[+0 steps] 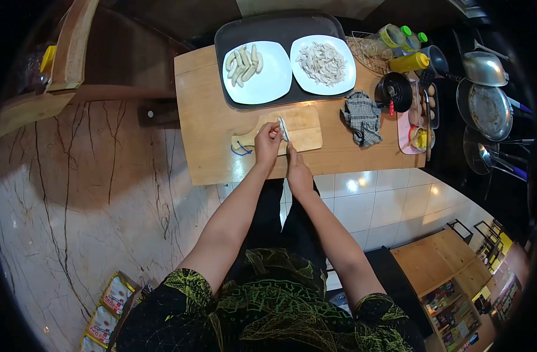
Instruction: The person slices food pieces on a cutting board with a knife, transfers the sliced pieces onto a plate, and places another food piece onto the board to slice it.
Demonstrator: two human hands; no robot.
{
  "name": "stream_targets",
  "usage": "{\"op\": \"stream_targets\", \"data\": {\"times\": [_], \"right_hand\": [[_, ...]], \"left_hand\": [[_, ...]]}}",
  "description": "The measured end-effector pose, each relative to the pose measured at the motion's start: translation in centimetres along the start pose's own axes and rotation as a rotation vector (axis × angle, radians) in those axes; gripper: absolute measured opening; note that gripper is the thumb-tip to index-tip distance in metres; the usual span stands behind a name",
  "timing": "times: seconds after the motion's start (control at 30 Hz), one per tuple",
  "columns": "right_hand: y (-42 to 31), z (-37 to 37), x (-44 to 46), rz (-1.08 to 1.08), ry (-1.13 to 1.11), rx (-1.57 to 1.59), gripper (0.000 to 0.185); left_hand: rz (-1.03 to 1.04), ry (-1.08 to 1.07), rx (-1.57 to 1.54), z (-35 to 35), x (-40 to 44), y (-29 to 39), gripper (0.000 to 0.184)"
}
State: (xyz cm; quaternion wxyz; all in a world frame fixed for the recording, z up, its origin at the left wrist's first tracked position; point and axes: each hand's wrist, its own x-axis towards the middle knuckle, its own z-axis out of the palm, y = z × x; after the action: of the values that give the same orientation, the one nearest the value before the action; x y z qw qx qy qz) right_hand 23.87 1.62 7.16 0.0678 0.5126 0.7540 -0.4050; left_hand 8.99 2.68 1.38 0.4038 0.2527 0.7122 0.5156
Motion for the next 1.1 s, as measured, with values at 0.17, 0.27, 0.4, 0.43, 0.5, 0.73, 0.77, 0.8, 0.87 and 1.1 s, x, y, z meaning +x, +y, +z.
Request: {"op": "stream_targets", "data": {"times": [0.17,0.27,0.4,0.43,0.5,0.73,0.77,0.8,0.87,1.1], "right_hand": [[-1.2,1.0,2.1,0.027,0.036,-0.073,0.070],[-1.3,1.1,1.7,0.037,0.027,-0.099,0.072],[1.1,2.6,-0.1,-0.012,0.082,-0.081,0.078],[1.5,2.9,-0.3,-0.009,0.072,-0.107,0.081],[1.0,2.9,-0.1,0.000,0.063,-0.098,0.081],[0.0,2.7,1.9,-0.052,0.118,-0.097,0.081],[0.6,2.8,1.7,-0.066,0.129,-0.107,0.081],[1.3,2.9,0.9,-0.106,0.173,-0.118,0.080],[2.1,3.2,-0.2,-0.086,0.133,-0.117,0.079],[0.0,1.3,1.7,-0.007,0.041,-0.004,0.074]], "left_hand": [[0.019,-0.006,0.023,-0.3,-0.2,-0.5,0.026],[0.006,-0.009,-0.032,-0.6,-0.5,-0.3,0.026],[-0.041,-0.030,-0.067,-0.2,0.2,0.4,0.026],[-0.034,-0.041,-0.060,-0.3,0.3,0.1,0.026],[-0.025,-0.039,-0.047,-0.6,0.2,-0.3,0.026],[0.045,-0.038,-0.106,-0.6,0.1,-0.7,0.026],[0.044,-0.032,-0.168,-0.4,0.1,-0.7,0.026],[0.025,-0.024,-0.161,-0.3,0.2,-0.8,0.026],[0.032,-0.052,-0.127,-0.4,0.1,-1.0,0.028],[0.098,-0.041,-0.071,-0.5,0.3,-1.4,0.029]]}}
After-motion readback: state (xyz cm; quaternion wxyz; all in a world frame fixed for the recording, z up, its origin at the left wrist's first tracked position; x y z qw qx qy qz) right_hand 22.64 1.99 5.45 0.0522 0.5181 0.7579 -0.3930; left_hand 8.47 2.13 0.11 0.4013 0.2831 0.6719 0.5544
